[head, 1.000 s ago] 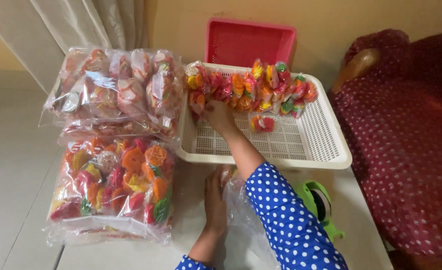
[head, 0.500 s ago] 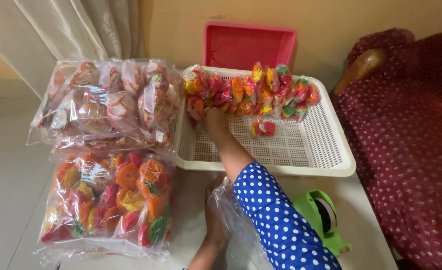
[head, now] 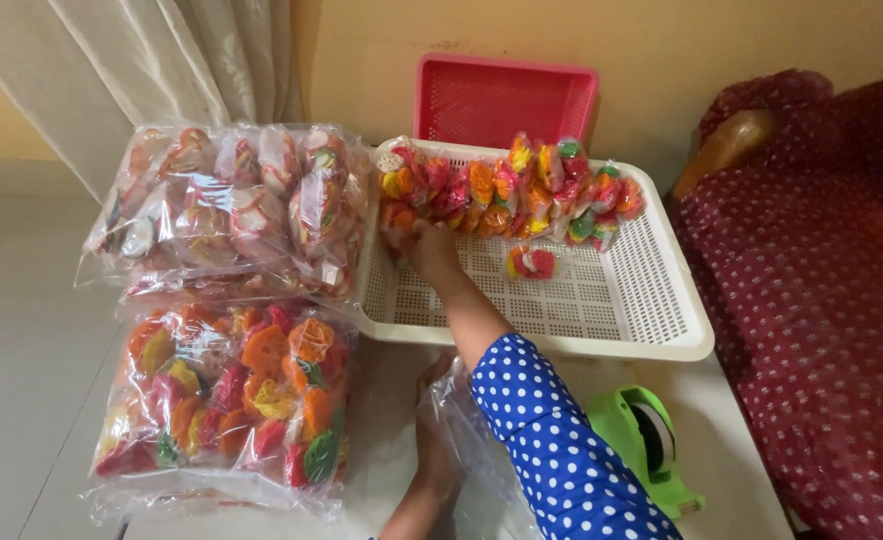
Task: Packaging small colorful packets into clear plastic bags and sealing them with a tape dispenser.
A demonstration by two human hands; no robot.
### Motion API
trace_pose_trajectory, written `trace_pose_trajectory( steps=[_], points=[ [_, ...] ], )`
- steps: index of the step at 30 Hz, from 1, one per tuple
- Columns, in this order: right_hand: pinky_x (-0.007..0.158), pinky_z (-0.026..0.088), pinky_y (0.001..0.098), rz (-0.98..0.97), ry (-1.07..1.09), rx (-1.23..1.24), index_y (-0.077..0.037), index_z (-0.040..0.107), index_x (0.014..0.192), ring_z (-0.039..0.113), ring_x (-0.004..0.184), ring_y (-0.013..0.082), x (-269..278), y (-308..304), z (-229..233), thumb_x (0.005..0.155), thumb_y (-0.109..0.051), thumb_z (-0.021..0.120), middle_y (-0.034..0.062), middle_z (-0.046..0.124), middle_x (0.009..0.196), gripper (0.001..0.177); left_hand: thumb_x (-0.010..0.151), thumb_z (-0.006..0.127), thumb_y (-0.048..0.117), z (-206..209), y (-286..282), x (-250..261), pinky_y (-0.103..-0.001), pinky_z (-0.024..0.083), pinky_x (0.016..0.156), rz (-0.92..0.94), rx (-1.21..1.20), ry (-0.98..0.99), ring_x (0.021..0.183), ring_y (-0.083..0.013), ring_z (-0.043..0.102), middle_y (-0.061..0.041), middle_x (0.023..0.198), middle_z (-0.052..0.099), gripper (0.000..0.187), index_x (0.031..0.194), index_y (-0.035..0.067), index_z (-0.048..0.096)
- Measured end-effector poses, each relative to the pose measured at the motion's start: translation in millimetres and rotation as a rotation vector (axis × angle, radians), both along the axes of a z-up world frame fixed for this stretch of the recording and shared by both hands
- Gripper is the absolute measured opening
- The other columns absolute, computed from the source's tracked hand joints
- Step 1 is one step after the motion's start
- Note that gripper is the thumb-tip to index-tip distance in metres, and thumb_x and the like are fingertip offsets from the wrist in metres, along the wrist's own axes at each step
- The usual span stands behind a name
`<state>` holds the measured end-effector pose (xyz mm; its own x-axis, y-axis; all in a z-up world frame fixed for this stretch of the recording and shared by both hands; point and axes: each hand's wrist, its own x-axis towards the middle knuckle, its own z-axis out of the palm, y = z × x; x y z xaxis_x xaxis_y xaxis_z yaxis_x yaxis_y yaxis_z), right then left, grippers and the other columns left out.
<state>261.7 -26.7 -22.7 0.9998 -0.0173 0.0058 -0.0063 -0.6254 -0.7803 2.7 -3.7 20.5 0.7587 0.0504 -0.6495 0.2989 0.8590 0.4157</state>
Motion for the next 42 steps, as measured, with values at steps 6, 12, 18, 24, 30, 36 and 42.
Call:
trace_pose_trajectory(
  steps=[6, 12, 18, 24, 30, 36, 42],
  points=[
    [0.078, 0.053, 0.0407, 0.096, 0.123, 0.039, -0.012, 0.064, 0.129, 0.068, 0.106, 0.0293, 4, -5, -8, 0.094, -0.04, 0.06, 0.0108, 0.072, 0.122, 0.045, 0.092, 0.055, 0.033, -21, 5, -6, -0.036, 0.057, 0.101, -0.207, 0.452, -0.183, 0.13, -0.0188, 0.062, 0.001, 0.145, 0.056, 0.053, 0.142, 0.019, 0.061],
    [0.084, 0.05, 0.0376, 0.162, 0.205, -0.009, -0.015, 0.076, 0.114, 0.069, 0.108, 0.0302, -34, -12, 32, 0.068, -0.067, 0.07, 0.0113, 0.076, 0.115, 0.07, 0.099, 0.046, 0.034, -33, 5, -7, -0.037, 0.049, 0.106, -0.185, 0.432, -0.236, 0.139, -0.0181, 0.054, -0.002, 0.145, 0.053, 0.046, 0.139, 0.019, 0.062],
    [0.08, 0.053, 0.0329, 0.111, 0.309, -0.122, -0.01, 0.064, 0.114, 0.063, 0.093, 0.0194, -106, -36, 105, 0.099, -0.018, 0.061, 0.0051, 0.065, 0.103, 0.017, 0.103, 0.042, 0.039, -91, 5, -7, -0.037, 0.034, 0.116, -0.279, 1.181, -0.568, 0.142, -0.0241, 0.043, -0.011, 0.147, 0.049, 0.051, 0.148, 0.015, 0.05],
    [0.084, 0.052, 0.0336, 0.183, -0.007, 0.081, -0.012, 0.072, 0.098, 0.065, 0.09, 0.0179, -180, -122, 111, 0.085, -0.025, 0.072, 0.007, 0.068, 0.086, 0.019, 0.104, 0.051, 0.039, -65, 16, -19, -0.046, 0.039, 0.118, -0.339, 1.285, -0.616, 0.144, -0.0361, 0.042, -0.017, 0.146, 0.045, 0.053, 0.149, 0.012, 0.047],
    [0.079, 0.05, 0.0322, 0.207, -0.043, 0.525, -0.004, 0.056, 0.088, 0.059, 0.086, 0.0169, -299, -179, 137, 0.091, -0.003, 0.058, 0.0087, 0.061, 0.09, 0.004, 0.099, 0.057, 0.023, -53, 10, -44, -0.043, 0.035, 0.119, -0.16, 1.104, -1.004, 0.144, -0.0316, 0.035, -0.011, 0.145, 0.039, 0.044, 0.142, 0.013, 0.052],
    [0.071, 0.057, 0.0417, 0.157, 0.031, 0.662, 0.001, 0.055, 0.08, 0.063, 0.08, 0.0279, -336, -254, 52, 0.091, -0.004, 0.055, 0.0206, 0.066, 0.091, 0.012, 0.071, 0.08, 0.03, -37, 8, -76, -0.05, 0.037, 0.109, -0.5, 1.301, -1.271, 0.12, -0.0352, 0.043, -0.009, 0.121, 0.044, 0.067, 0.132, 0.02, 0.053],
    [0.068, 0.065, 0.0475, 0.095, 0.167, 0.799, 0.002, 0.061, 0.081, 0.063, 0.075, 0.0232, -371, -205, 66, 0.087, -0.009, 0.058, 0.0154, 0.063, 0.088, 0.013, 0.093, 0.073, 0.023, -62, -1, -47, -0.035, 0.058, 0.067, -0.36, 1.324, -0.955, 0.08, -0.0276, 0.068, -0.009, 0.093, 0.064, 0.02, 0.111, 0.014, 0.071]
  ],
)
